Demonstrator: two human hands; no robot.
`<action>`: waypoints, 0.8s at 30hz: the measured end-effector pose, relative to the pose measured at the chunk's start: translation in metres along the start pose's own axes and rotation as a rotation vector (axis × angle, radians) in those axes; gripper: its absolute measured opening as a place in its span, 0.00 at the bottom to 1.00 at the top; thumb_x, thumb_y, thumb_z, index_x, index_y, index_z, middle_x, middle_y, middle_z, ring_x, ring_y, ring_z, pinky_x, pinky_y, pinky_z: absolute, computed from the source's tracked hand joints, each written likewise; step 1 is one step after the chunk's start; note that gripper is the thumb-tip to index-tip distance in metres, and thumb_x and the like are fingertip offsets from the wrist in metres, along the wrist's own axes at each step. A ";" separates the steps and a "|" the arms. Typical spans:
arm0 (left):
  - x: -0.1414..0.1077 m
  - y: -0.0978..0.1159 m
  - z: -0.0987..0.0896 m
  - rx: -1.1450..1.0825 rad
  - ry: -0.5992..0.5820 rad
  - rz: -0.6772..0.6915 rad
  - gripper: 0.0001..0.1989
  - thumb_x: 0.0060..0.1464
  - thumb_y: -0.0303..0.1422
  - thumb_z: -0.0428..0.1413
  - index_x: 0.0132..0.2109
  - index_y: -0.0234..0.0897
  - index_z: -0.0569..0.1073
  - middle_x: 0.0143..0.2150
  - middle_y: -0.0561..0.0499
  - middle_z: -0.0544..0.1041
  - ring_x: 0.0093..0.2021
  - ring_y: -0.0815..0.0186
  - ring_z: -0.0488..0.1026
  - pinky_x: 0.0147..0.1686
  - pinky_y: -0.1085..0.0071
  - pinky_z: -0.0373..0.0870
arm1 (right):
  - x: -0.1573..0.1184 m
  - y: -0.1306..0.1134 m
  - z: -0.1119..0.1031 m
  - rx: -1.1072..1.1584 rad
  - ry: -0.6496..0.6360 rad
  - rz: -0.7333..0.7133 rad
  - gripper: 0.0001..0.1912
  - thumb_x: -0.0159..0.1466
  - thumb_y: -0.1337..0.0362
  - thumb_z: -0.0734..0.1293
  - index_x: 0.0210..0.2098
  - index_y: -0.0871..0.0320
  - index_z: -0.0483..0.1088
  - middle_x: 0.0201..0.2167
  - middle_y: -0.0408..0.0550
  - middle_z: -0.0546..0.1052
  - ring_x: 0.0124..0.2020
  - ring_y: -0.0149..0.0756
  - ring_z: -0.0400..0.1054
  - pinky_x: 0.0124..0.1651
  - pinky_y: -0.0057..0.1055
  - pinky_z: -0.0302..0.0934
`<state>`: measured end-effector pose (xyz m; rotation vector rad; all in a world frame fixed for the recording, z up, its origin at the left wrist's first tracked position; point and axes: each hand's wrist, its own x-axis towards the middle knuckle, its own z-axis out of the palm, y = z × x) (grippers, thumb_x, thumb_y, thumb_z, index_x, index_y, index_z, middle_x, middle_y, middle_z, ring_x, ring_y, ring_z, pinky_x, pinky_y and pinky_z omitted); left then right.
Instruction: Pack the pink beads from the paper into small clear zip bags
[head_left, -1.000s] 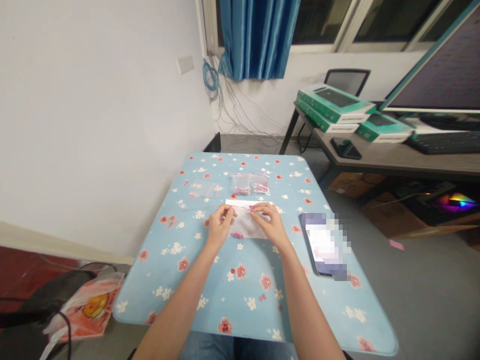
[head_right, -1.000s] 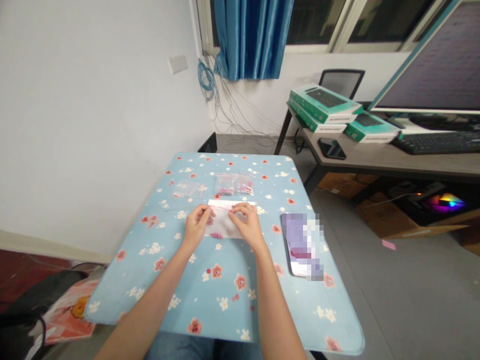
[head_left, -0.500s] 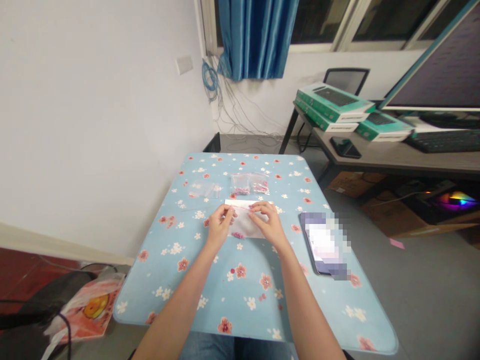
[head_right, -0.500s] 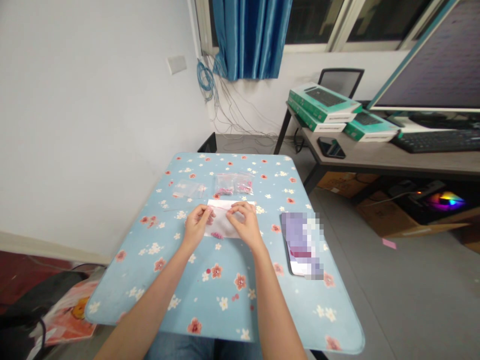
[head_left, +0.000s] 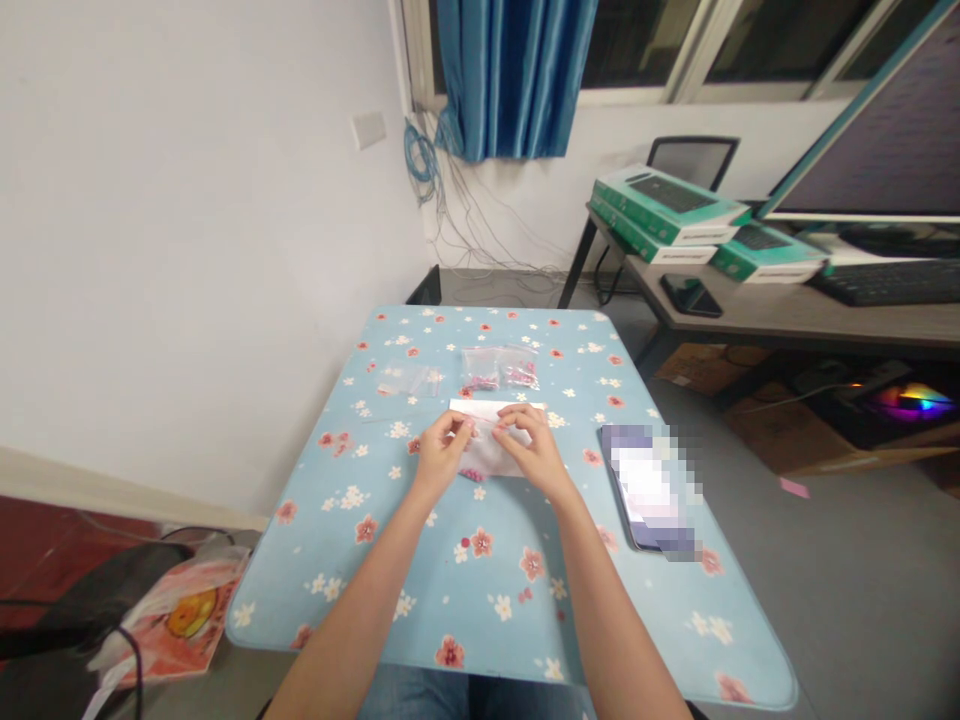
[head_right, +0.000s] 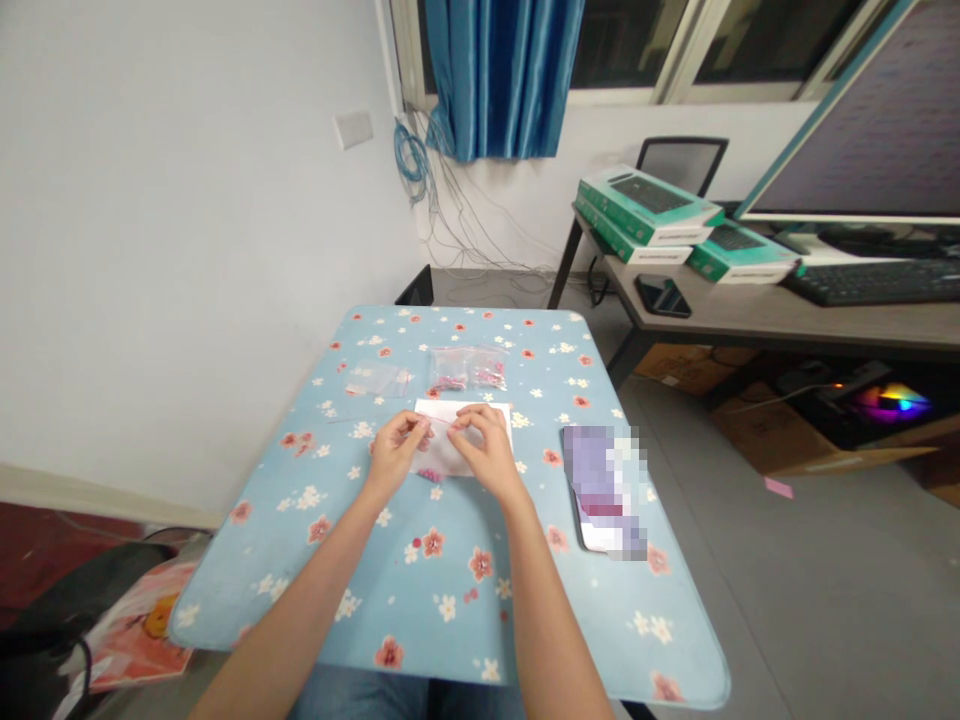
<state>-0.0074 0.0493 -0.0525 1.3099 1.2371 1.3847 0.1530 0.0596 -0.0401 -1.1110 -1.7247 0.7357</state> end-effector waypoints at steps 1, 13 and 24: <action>0.000 0.000 0.000 0.001 -0.003 0.003 0.14 0.52 0.44 0.54 0.30 0.36 0.69 0.26 0.53 0.72 0.26 0.71 0.68 0.27 0.75 0.66 | 0.000 -0.001 0.000 0.000 -0.007 -0.003 0.05 0.59 0.60 0.65 0.29 0.53 0.70 0.39 0.47 0.73 0.45 0.42 0.63 0.53 0.43 0.52; -0.001 0.000 0.001 0.028 -0.050 0.025 0.11 0.52 0.40 0.55 0.31 0.36 0.71 0.27 0.52 0.73 0.28 0.68 0.70 0.29 0.74 0.64 | -0.002 -0.003 0.005 0.031 -0.026 0.007 0.06 0.60 0.58 0.65 0.30 0.52 0.70 0.39 0.47 0.72 0.46 0.42 0.62 0.52 0.43 0.54; -0.001 0.002 0.001 0.054 -0.079 0.005 0.11 0.51 0.40 0.56 0.32 0.35 0.71 0.28 0.53 0.73 0.29 0.69 0.69 0.29 0.75 0.63 | -0.002 -0.004 0.007 0.044 -0.008 -0.010 0.05 0.60 0.59 0.66 0.30 0.53 0.71 0.37 0.46 0.72 0.45 0.41 0.63 0.52 0.41 0.53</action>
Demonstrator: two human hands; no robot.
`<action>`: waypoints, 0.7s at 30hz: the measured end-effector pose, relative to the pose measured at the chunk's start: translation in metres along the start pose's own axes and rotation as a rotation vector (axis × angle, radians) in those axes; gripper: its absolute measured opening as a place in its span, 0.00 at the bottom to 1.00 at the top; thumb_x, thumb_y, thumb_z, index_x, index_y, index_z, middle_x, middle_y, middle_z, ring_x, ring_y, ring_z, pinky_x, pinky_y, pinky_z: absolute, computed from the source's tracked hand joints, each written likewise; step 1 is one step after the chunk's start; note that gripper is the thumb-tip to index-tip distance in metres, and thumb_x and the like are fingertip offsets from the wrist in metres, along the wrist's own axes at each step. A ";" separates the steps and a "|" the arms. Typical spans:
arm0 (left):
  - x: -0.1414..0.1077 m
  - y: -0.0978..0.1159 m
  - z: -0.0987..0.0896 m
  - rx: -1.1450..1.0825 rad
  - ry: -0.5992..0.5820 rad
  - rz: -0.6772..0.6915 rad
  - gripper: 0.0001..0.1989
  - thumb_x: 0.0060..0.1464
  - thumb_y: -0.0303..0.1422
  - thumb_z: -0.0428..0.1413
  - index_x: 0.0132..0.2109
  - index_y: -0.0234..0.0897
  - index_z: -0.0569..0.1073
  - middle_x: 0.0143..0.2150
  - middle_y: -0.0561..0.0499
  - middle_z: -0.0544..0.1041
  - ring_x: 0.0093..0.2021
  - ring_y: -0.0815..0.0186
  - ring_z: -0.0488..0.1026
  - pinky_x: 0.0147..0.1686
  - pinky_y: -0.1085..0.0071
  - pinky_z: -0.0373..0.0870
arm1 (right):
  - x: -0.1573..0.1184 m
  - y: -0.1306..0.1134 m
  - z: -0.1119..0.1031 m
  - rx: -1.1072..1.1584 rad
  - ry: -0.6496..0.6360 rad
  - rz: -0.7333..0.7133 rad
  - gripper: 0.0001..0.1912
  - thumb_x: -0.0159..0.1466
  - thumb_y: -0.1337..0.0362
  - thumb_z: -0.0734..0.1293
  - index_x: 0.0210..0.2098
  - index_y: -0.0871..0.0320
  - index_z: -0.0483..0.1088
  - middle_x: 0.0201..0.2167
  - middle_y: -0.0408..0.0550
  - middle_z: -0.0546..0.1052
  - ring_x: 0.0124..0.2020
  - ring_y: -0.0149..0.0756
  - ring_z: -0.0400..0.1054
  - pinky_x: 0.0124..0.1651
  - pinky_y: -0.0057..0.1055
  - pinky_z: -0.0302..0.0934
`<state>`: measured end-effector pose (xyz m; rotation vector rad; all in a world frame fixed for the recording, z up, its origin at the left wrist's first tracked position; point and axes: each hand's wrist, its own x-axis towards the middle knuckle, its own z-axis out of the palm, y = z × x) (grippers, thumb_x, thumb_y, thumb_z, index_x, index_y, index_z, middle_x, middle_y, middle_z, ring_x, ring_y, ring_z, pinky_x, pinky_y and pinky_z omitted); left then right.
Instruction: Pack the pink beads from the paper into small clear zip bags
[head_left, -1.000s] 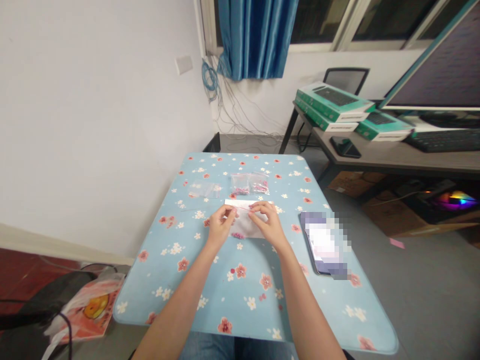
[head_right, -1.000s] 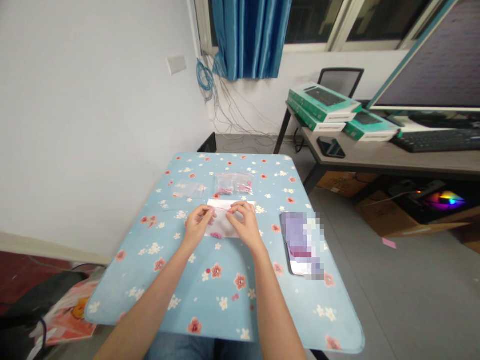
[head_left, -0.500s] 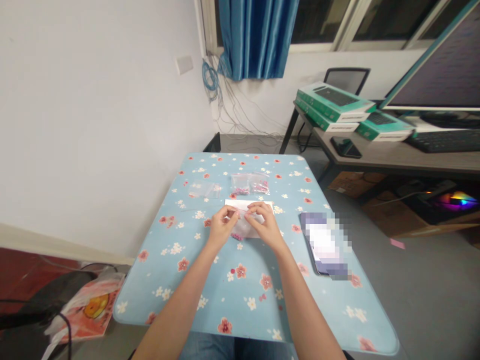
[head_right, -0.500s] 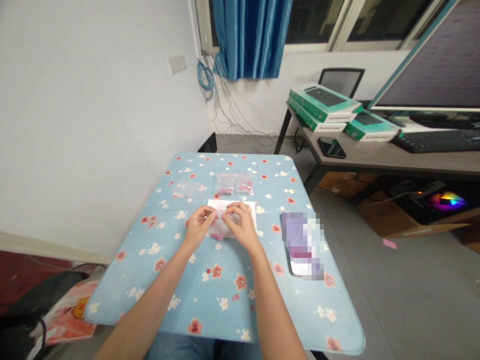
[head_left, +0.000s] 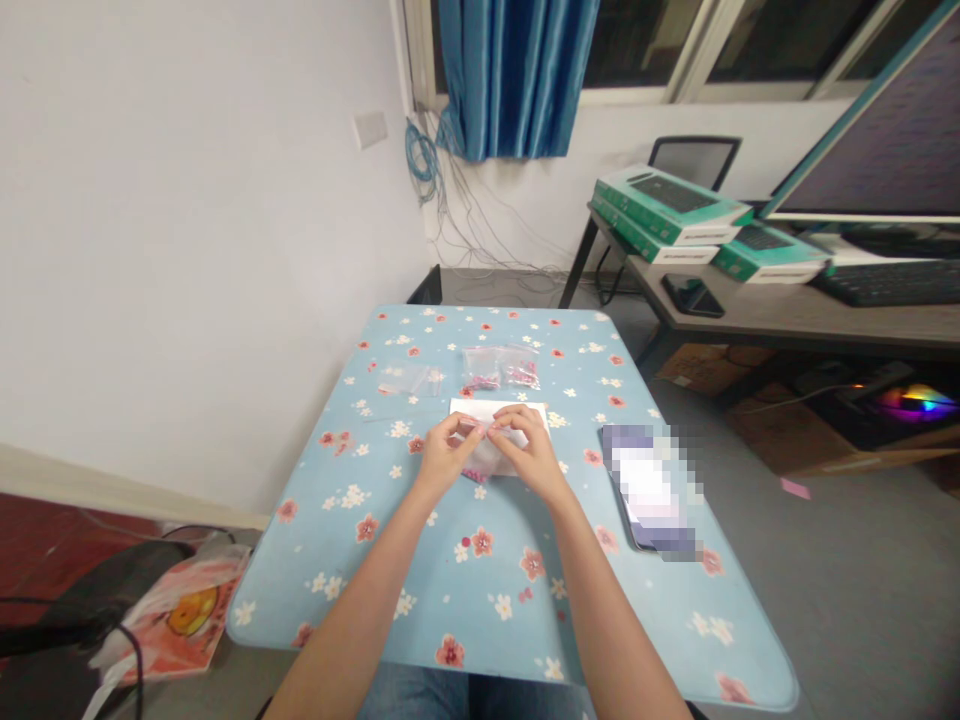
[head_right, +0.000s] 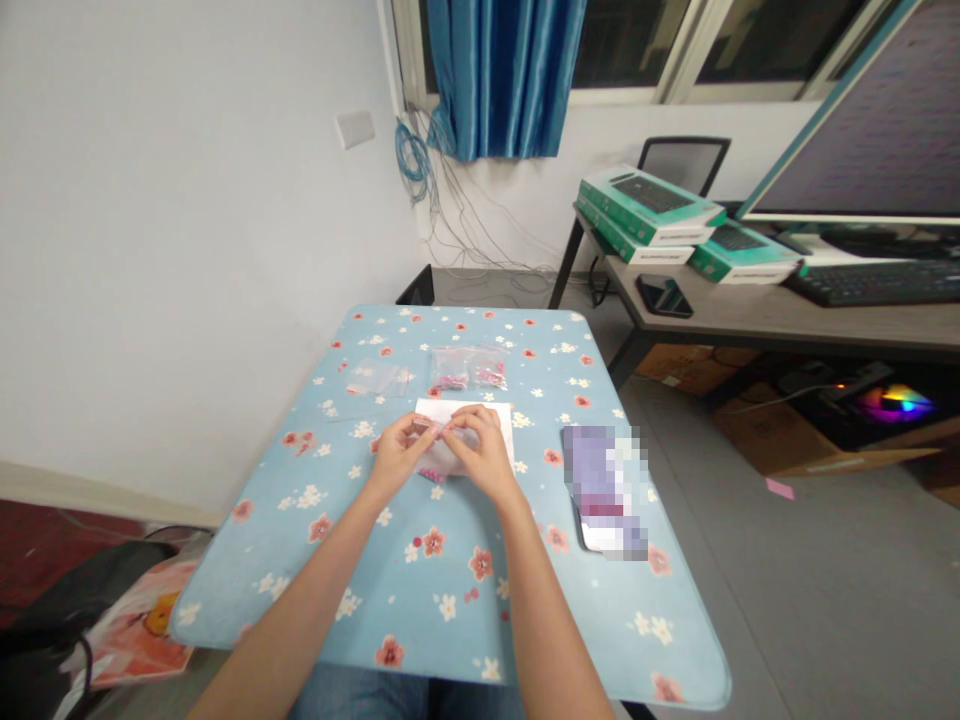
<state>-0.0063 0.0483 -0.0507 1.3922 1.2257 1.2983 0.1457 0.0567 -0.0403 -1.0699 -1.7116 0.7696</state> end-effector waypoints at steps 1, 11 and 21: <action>0.000 0.000 0.000 0.007 -0.010 -0.001 0.11 0.51 0.40 0.56 0.32 0.35 0.71 0.28 0.53 0.73 0.29 0.69 0.68 0.29 0.75 0.63 | 0.000 0.001 0.000 -0.002 -0.002 -0.002 0.06 0.60 0.59 0.66 0.30 0.53 0.71 0.37 0.47 0.72 0.45 0.41 0.63 0.52 0.41 0.53; 0.001 -0.003 0.000 -0.002 0.015 0.019 0.09 0.50 0.37 0.56 0.30 0.35 0.70 0.26 0.54 0.71 0.27 0.71 0.67 0.27 0.76 0.62 | 0.000 0.004 -0.005 -0.025 -0.012 0.016 0.06 0.60 0.59 0.65 0.29 0.53 0.70 0.39 0.46 0.72 0.46 0.40 0.62 0.53 0.41 0.51; 0.001 -0.008 0.001 -0.023 0.003 0.033 0.08 0.48 0.36 0.59 0.31 0.34 0.73 0.29 0.52 0.73 0.31 0.69 0.70 0.32 0.74 0.66 | 0.000 -0.002 -0.005 -0.018 -0.049 0.018 0.08 0.61 0.58 0.65 0.28 0.54 0.70 0.39 0.47 0.72 0.47 0.41 0.61 0.53 0.41 0.51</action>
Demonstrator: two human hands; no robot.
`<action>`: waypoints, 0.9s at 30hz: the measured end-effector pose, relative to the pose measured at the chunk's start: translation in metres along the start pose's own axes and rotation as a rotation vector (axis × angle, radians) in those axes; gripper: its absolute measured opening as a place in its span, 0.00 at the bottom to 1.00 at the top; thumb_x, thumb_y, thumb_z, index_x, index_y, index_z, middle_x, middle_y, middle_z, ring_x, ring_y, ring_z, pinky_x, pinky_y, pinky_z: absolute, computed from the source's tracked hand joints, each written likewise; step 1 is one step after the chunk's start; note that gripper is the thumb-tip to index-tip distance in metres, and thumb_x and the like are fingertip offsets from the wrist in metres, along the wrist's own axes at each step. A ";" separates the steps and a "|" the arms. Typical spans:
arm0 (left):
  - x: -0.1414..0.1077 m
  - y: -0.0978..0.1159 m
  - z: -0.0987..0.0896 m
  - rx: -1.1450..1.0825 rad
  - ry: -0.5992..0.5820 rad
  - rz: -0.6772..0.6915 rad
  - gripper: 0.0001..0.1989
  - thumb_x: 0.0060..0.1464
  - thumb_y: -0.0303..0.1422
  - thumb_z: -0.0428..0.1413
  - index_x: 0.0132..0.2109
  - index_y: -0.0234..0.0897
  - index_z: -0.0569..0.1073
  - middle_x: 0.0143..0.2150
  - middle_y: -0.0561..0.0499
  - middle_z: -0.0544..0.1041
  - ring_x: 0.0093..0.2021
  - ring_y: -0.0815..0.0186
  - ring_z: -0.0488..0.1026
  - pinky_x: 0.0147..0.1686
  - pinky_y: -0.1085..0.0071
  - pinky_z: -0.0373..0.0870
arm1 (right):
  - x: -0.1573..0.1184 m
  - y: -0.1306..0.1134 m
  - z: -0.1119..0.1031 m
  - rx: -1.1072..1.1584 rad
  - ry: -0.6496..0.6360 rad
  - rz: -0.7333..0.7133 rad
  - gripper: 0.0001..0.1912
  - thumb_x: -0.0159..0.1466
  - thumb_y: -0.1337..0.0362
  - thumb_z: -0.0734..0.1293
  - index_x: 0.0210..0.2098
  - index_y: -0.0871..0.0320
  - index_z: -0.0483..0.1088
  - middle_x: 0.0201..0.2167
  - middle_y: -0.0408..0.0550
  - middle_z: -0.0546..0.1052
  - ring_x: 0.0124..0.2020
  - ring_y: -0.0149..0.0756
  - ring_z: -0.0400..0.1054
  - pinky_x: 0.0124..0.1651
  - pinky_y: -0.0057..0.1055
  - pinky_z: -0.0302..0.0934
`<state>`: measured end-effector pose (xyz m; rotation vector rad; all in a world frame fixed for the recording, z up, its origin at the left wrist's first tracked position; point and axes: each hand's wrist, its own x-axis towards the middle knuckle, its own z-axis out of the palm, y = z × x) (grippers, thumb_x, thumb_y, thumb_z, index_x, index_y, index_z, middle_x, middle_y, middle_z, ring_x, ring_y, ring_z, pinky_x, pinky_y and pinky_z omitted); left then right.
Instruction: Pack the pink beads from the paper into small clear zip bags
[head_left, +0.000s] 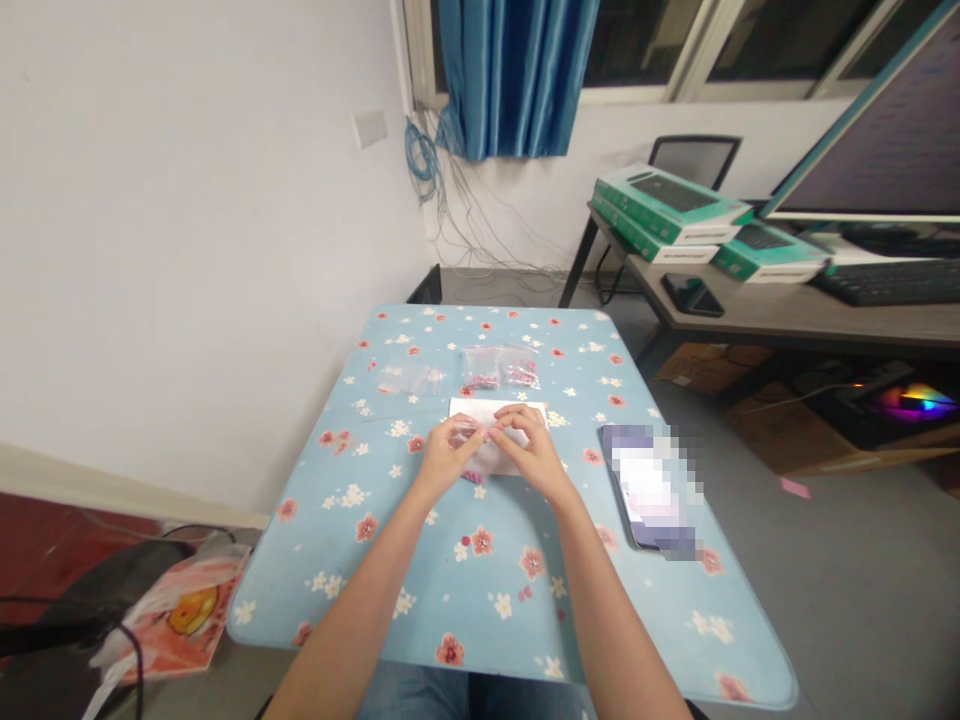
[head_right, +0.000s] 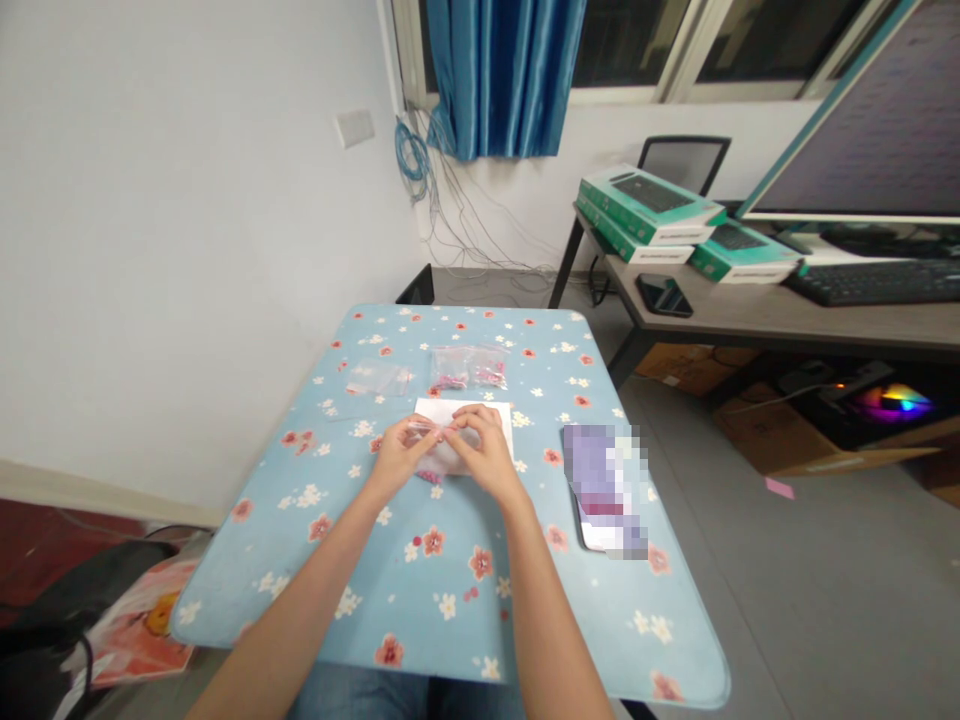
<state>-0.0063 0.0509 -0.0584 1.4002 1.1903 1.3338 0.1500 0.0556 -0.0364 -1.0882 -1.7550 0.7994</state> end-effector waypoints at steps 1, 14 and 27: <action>0.000 0.000 0.000 0.000 0.002 0.001 0.08 0.48 0.36 0.59 0.31 0.34 0.73 0.29 0.52 0.73 0.31 0.68 0.71 0.33 0.74 0.66 | 0.000 0.000 0.000 0.001 0.002 0.001 0.08 0.61 0.58 0.65 0.28 0.54 0.70 0.39 0.47 0.72 0.47 0.40 0.61 0.53 0.40 0.51; -0.001 0.010 -0.001 -0.077 -0.042 -0.043 0.13 0.52 0.40 0.55 0.29 0.34 0.75 0.29 0.49 0.76 0.29 0.68 0.71 0.28 0.74 0.67 | 0.001 0.005 -0.004 0.015 0.034 0.000 0.06 0.59 0.59 0.66 0.29 0.53 0.71 0.38 0.46 0.72 0.45 0.41 0.63 0.53 0.42 0.51; 0.002 0.012 -0.003 -0.279 0.024 -0.157 0.22 0.50 0.48 0.54 0.37 0.31 0.77 0.28 0.46 0.78 0.27 0.69 0.68 0.25 0.74 0.67 | 0.000 0.007 -0.007 0.041 -0.047 0.025 0.08 0.58 0.56 0.67 0.32 0.53 0.71 0.38 0.47 0.73 0.45 0.40 0.65 0.47 0.39 0.56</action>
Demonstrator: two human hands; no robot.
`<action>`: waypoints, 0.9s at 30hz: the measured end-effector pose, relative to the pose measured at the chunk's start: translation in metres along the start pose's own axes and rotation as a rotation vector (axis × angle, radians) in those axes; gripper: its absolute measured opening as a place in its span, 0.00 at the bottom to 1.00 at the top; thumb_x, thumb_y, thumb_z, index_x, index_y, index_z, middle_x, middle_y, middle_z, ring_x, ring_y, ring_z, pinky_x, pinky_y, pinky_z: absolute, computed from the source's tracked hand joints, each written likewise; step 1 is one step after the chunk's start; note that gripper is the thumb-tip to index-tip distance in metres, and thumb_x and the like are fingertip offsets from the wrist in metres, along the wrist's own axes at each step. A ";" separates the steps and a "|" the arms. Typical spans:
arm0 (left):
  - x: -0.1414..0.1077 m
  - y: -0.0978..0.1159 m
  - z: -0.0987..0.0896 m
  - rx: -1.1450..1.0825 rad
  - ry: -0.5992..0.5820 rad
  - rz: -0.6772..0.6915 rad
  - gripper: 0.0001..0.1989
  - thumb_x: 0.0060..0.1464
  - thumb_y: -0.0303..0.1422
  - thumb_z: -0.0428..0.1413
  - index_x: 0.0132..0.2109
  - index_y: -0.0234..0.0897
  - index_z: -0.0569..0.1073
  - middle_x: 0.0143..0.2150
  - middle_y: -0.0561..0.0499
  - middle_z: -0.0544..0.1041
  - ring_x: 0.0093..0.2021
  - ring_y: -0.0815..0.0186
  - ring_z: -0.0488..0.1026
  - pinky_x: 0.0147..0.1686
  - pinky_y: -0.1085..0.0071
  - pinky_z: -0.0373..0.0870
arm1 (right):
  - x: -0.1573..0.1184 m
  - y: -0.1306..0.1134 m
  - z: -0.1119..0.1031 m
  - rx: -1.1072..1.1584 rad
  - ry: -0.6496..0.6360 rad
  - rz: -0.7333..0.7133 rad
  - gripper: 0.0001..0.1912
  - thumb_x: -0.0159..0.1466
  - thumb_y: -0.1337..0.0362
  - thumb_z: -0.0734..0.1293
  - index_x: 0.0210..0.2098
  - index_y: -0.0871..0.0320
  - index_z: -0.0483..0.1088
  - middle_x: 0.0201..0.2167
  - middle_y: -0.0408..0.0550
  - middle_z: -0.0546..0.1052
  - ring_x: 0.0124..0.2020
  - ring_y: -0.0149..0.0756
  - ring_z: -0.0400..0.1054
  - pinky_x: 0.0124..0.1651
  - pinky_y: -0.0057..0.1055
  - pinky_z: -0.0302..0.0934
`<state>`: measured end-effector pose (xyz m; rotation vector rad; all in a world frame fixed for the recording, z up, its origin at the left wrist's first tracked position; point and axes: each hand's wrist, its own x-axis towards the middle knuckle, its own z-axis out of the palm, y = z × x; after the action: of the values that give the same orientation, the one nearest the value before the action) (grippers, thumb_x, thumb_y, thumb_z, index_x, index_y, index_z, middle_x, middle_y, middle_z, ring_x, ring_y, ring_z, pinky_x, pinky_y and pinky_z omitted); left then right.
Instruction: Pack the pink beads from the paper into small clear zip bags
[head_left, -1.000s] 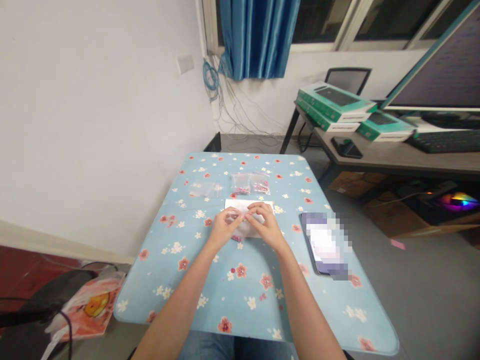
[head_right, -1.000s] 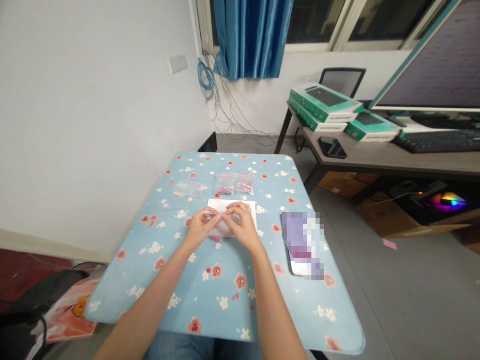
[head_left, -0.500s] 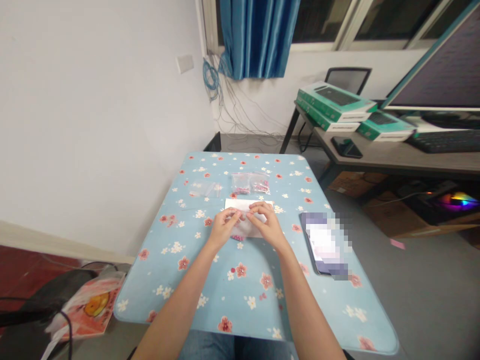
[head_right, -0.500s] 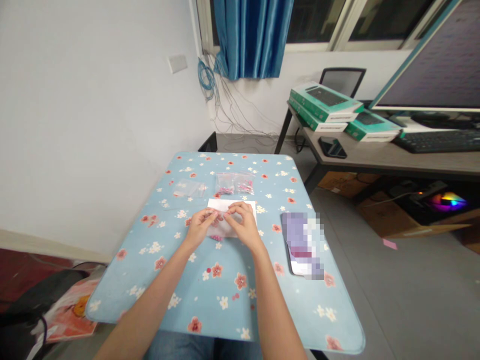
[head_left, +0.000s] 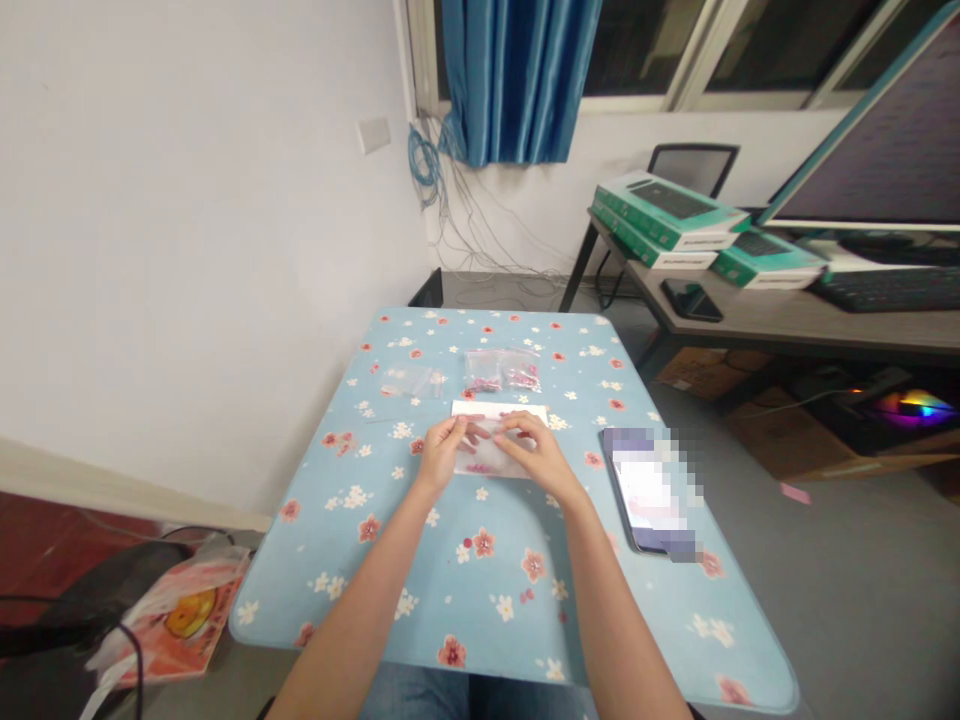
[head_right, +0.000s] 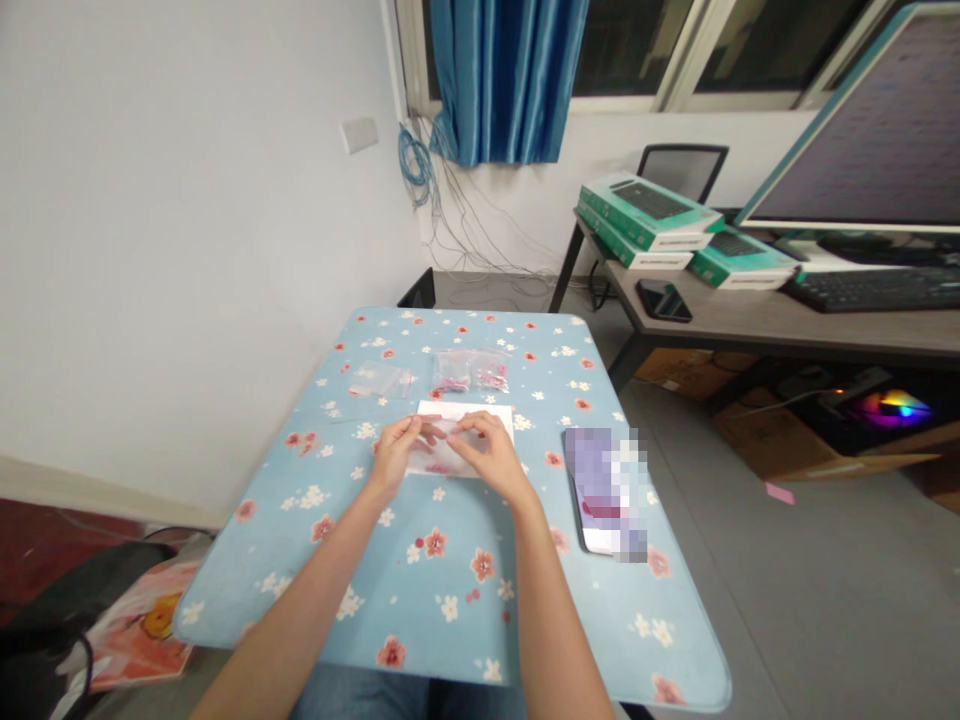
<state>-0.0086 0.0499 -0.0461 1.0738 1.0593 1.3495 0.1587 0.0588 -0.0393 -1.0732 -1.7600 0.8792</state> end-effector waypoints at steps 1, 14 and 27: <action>0.001 0.001 -0.001 -0.041 0.032 -0.013 0.23 0.50 0.48 0.55 0.38 0.31 0.76 0.28 0.46 0.77 0.26 0.69 0.68 0.24 0.74 0.67 | 0.000 -0.001 0.001 -0.004 -0.025 0.006 0.08 0.57 0.56 0.67 0.33 0.53 0.72 0.38 0.47 0.74 0.45 0.40 0.65 0.46 0.38 0.57; 0.014 -0.006 -0.011 -0.159 0.329 0.005 0.22 0.54 0.45 0.52 0.52 0.39 0.69 0.46 0.45 0.74 0.35 0.72 0.71 0.35 0.76 0.68 | 0.022 0.012 0.006 0.158 0.057 0.159 0.12 0.57 0.55 0.65 0.29 0.58 0.71 0.24 0.45 0.75 0.27 0.33 0.68 0.32 0.30 0.59; 0.014 -0.012 -0.010 0.105 0.176 0.080 0.15 0.50 0.42 0.56 0.40 0.35 0.72 0.33 0.49 0.75 0.32 0.68 0.71 0.36 0.72 0.67 | 0.107 0.035 0.010 -0.069 0.235 0.219 0.09 0.54 0.59 0.64 0.28 0.58 0.71 0.24 0.46 0.76 0.25 0.35 0.67 0.34 0.32 0.58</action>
<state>-0.0161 0.0643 -0.0590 1.0990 1.2396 1.4874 0.1333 0.1689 -0.0404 -1.3753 -1.5071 0.7912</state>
